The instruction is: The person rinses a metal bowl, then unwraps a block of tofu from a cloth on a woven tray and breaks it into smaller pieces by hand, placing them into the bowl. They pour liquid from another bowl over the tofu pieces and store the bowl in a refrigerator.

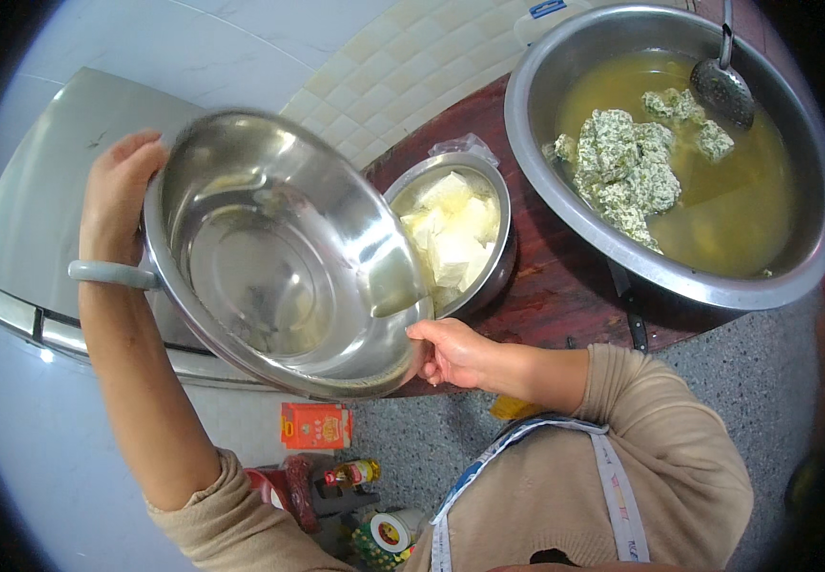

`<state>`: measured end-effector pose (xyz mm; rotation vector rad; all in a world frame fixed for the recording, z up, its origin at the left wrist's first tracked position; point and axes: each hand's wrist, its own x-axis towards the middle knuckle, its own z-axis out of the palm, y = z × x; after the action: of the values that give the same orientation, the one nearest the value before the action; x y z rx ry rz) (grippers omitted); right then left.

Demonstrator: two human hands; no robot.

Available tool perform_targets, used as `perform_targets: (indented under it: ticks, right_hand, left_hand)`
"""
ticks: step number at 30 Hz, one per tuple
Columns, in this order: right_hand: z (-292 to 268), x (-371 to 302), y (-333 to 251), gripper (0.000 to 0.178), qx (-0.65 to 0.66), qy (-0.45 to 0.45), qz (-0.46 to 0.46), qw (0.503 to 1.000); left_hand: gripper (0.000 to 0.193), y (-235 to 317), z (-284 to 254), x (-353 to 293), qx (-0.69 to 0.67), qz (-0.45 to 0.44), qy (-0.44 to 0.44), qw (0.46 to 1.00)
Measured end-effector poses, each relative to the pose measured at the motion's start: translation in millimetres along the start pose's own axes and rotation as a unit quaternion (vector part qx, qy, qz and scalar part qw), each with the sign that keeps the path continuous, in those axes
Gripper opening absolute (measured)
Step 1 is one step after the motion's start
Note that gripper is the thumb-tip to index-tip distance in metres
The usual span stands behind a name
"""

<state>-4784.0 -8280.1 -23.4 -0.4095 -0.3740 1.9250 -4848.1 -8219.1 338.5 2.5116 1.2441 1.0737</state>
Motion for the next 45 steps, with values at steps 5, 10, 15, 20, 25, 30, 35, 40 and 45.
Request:
perform_targets:
  ticks: [5,10,15,20,25,30,35,40,45]
  right_hand:
    - [0.5,5.5,0.8,0.019,0.025,0.001,-0.001,1.0]
    - [-0.5,9.6,0.8,0.018,0.034,-0.017,-0.004,0.999]
    - [17.1,1.5,-10.4,0.021,-0.061,-0.003,-0.04,0.997]
    - [31.2,2.5,-61.3,0.036,-0.405,-0.039,-0.177,0.897]
    - [29.6,26.0,-79.0,0.032,-0.855,0.191,-0.342,0.34]
    - [31.3,55.7,-75.9,0.061,-0.938,0.255,-0.137,0.191]
    - [23.5,74.3,-68.6,0.065,-0.948,0.296,-0.034,0.113]
    - [7.3,68.8,-116.5,0.067,-0.883,0.361,-0.086,0.286]
    - [-7.9,64.9,-160.8,0.056,-0.773,0.455,-0.141,0.42]
  left_hand:
    - [0.041,46.9,28.2,-17.6,0.061,0.128,-0.062,0.988]
    - [0.029,65.2,29.4,-27.9,0.163,0.205,-0.095,0.96]
    - [0.018,6.3,-33.2,-23.1,0.258,0.129,0.0,0.957]
    - [0.018,-114.3,-117.3,-29.9,0.039,-0.026,0.152,0.987]
    - [0.021,-218.1,-133.5,-15.6,-0.059,-0.029,0.284,0.957]
    - [0.028,-253.7,-89.8,23.9,-0.018,0.048,0.307,0.95]
    - [0.027,-279.8,-23.8,64.1,0.106,0.089,0.351,0.926]
    - [0.021,-324.2,42.1,96.2,0.081,0.147,0.335,0.927]
    - [0.02,-358.2,82.4,104.0,0.039,0.112,0.336,0.934]
